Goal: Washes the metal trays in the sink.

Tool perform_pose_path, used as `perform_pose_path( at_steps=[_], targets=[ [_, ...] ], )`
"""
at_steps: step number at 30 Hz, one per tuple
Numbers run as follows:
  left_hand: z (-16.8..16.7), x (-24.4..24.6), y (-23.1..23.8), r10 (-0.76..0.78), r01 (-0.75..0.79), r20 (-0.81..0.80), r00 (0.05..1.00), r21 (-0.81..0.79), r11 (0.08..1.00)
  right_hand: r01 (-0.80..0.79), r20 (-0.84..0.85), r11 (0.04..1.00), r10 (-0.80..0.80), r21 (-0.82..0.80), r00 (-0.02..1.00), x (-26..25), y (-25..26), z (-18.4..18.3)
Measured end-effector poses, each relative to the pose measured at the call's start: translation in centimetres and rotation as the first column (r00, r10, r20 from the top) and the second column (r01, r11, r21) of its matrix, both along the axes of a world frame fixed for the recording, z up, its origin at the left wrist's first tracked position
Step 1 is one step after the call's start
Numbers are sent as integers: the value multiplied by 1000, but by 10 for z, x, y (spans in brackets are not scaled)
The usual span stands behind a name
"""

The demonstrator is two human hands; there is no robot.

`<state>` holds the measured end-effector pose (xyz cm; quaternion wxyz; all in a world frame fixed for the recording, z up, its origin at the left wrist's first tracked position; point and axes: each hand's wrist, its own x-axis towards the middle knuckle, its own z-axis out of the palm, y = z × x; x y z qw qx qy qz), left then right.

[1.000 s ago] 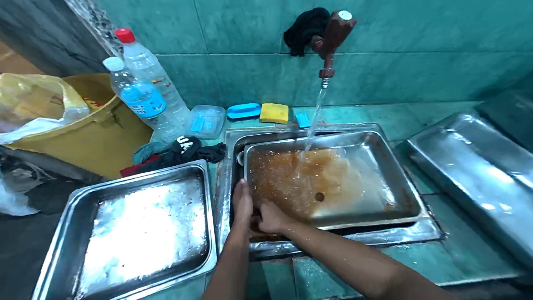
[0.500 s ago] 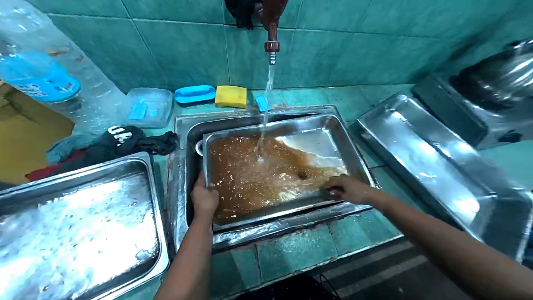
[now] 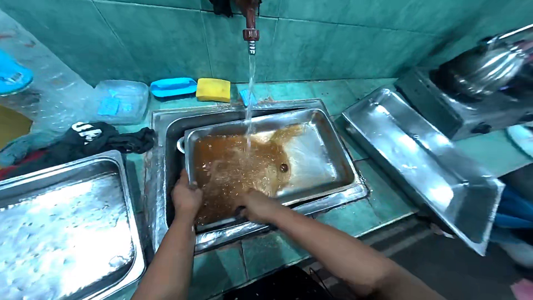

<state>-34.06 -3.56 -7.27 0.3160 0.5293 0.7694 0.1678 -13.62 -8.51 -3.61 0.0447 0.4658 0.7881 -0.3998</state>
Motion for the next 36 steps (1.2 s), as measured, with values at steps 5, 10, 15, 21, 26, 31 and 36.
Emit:
perform_pose_path(
  at_steps=[5, 10, 15, 21, 26, 31, 36],
  targets=[
    [-5, -2, 1, 10, -10, 13, 1000, 14, 1000, 90, 137, 990, -104, 106, 985, 176, -12, 32],
    [-3, 2, 2, 29, -29, 0, 1000, -2, 1000, 145, 339, 978, -188, 149, 922, 239, -21, 46],
    [-6, 1, 0, 22, -22, -1, 1000, 20, 1000, 40, 121, 988, -58, 148, 991, 98, -9, 8],
    [-2, 1, -5, -4, 4, -8, 1000, 42, 999, -114, 130, 990, 102, 87, 986, 0, -6, 14],
    [-3, 2, -1, 7, -6, -17, 1000, 33, 999, 8, 332, 988, -60, 156, 941, 164, -17, 35],
    [-4, 5, 0, 8, -7, -14, 1000, 39, 999, -2, 392, 958, -115, 287, 913, 284, -33, 54],
    [-11, 0, 1, -11, 13, -29, 1000, 58, 998, 82, 237, 928, -177, 363, 955, 239, -47, 36]
  ],
)
